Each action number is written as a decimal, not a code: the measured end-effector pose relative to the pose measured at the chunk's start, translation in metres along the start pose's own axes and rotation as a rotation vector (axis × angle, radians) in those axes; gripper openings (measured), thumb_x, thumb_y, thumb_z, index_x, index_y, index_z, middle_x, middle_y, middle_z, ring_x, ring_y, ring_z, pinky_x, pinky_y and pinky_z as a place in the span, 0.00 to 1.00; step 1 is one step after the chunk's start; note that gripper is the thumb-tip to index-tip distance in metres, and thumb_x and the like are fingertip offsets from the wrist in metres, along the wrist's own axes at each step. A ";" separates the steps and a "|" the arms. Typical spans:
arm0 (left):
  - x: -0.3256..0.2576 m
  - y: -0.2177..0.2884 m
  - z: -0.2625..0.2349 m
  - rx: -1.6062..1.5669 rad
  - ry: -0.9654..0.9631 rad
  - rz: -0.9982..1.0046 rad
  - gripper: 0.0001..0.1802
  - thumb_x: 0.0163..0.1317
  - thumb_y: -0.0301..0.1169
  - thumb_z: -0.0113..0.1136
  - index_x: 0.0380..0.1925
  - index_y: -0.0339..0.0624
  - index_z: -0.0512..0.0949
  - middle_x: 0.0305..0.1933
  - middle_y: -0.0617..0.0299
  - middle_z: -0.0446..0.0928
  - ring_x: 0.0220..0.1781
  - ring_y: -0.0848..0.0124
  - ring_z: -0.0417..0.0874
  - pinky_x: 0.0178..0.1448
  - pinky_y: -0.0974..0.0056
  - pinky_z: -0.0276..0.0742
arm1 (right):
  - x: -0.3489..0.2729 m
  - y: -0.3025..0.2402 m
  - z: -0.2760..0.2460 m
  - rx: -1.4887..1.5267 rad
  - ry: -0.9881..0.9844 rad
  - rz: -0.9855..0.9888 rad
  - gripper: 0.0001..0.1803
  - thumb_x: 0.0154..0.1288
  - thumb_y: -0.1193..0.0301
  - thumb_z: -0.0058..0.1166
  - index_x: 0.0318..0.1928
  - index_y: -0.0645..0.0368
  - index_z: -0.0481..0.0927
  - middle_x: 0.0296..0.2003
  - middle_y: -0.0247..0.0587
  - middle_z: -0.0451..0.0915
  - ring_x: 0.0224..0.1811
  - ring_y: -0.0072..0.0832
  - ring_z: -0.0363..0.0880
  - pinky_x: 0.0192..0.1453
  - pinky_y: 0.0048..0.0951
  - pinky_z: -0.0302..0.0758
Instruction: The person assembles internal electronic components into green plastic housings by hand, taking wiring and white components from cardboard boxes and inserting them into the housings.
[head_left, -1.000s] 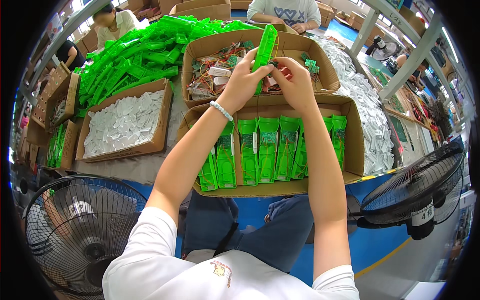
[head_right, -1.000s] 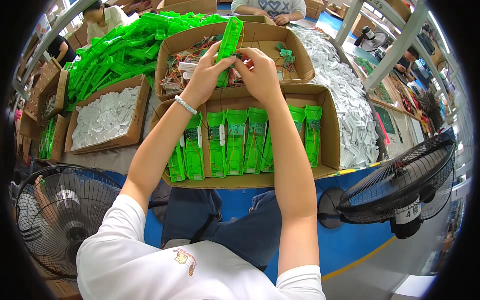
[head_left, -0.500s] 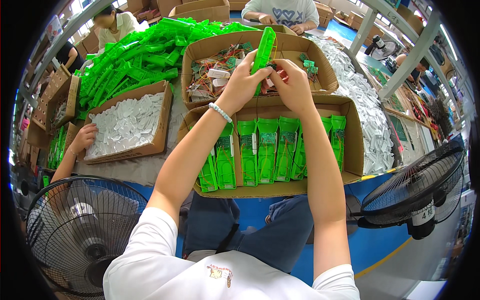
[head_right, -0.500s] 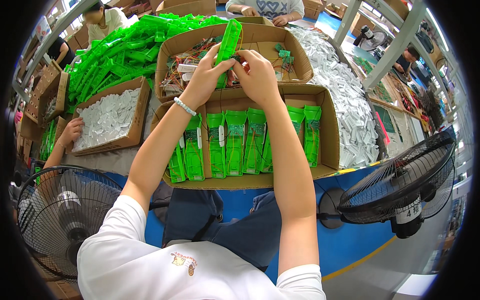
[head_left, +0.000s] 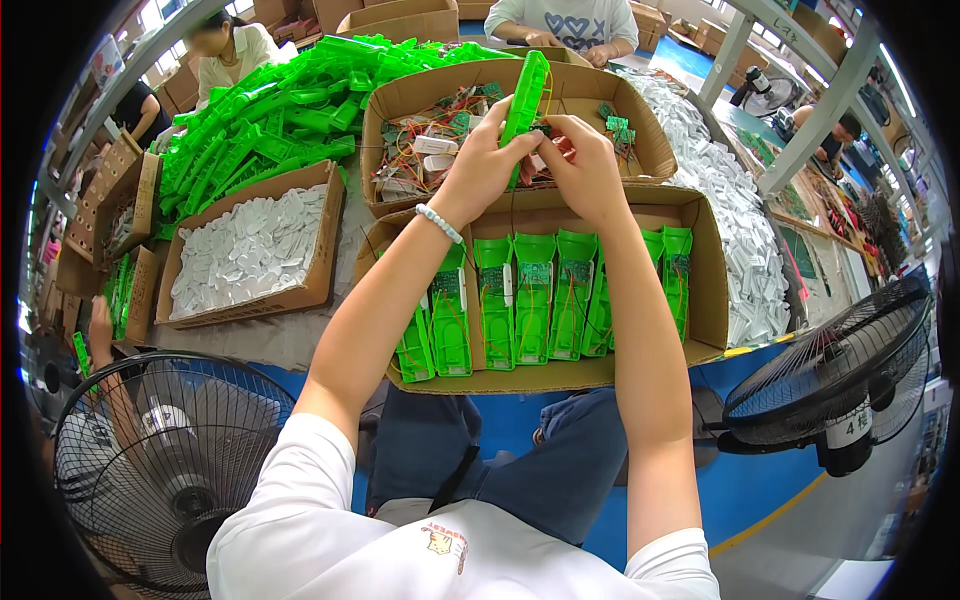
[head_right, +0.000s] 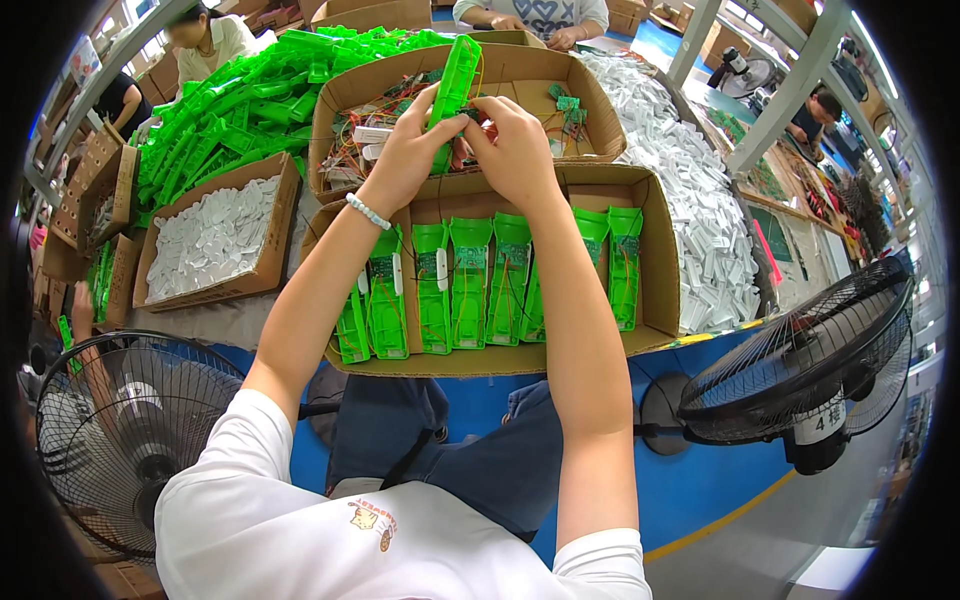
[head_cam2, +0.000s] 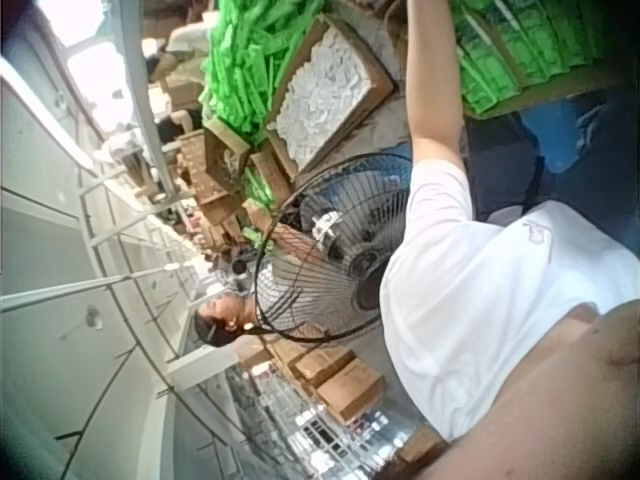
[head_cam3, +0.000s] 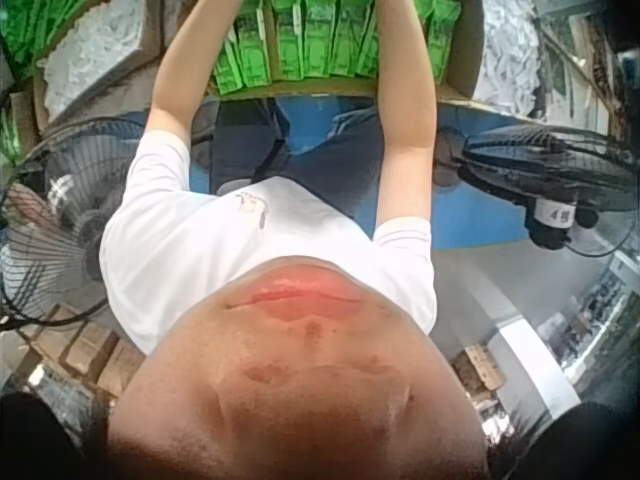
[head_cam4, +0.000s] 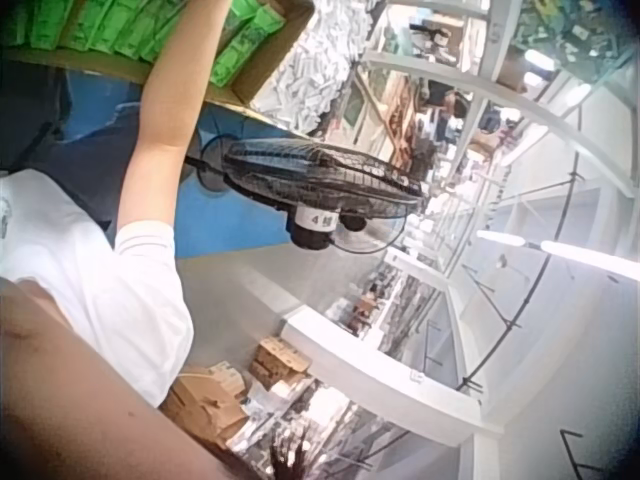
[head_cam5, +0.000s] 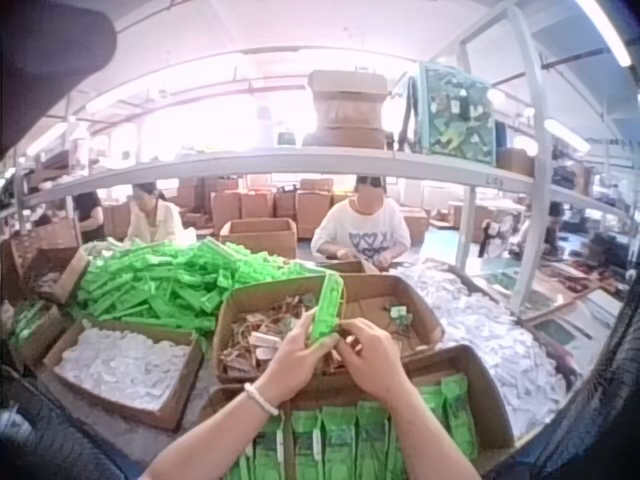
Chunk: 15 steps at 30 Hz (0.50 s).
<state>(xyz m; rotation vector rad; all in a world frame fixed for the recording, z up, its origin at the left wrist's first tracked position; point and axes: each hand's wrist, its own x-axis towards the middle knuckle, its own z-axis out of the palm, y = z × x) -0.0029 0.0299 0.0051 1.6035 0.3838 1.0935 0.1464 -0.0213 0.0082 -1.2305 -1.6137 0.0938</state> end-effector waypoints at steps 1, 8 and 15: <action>0.000 -0.001 0.000 0.000 -0.001 -0.001 0.27 0.68 0.30 0.58 0.64 0.35 0.64 0.35 0.62 0.78 0.32 0.76 0.79 0.33 0.69 0.76 | 0.000 0.001 0.000 0.004 0.001 -0.001 0.16 0.63 0.68 0.58 0.47 0.65 0.81 0.39 0.49 0.82 0.32 0.38 0.83 0.40 0.35 0.78; 0.001 -0.002 -0.001 0.012 -0.001 -0.006 0.27 0.68 0.30 0.58 0.64 0.34 0.64 0.35 0.62 0.78 0.31 0.76 0.78 0.33 0.69 0.76 | 0.000 -0.001 0.000 -0.013 -0.001 0.002 0.16 0.63 0.68 0.57 0.47 0.65 0.81 0.39 0.50 0.82 0.33 0.39 0.83 0.41 0.36 0.78; 0.001 -0.001 -0.001 0.013 -0.010 0.001 0.28 0.68 0.30 0.58 0.65 0.38 0.63 0.35 0.62 0.77 0.32 0.76 0.78 0.33 0.69 0.77 | 0.000 -0.002 -0.001 -0.013 -0.015 0.030 0.15 0.64 0.68 0.57 0.47 0.64 0.81 0.39 0.50 0.82 0.34 0.38 0.83 0.41 0.36 0.78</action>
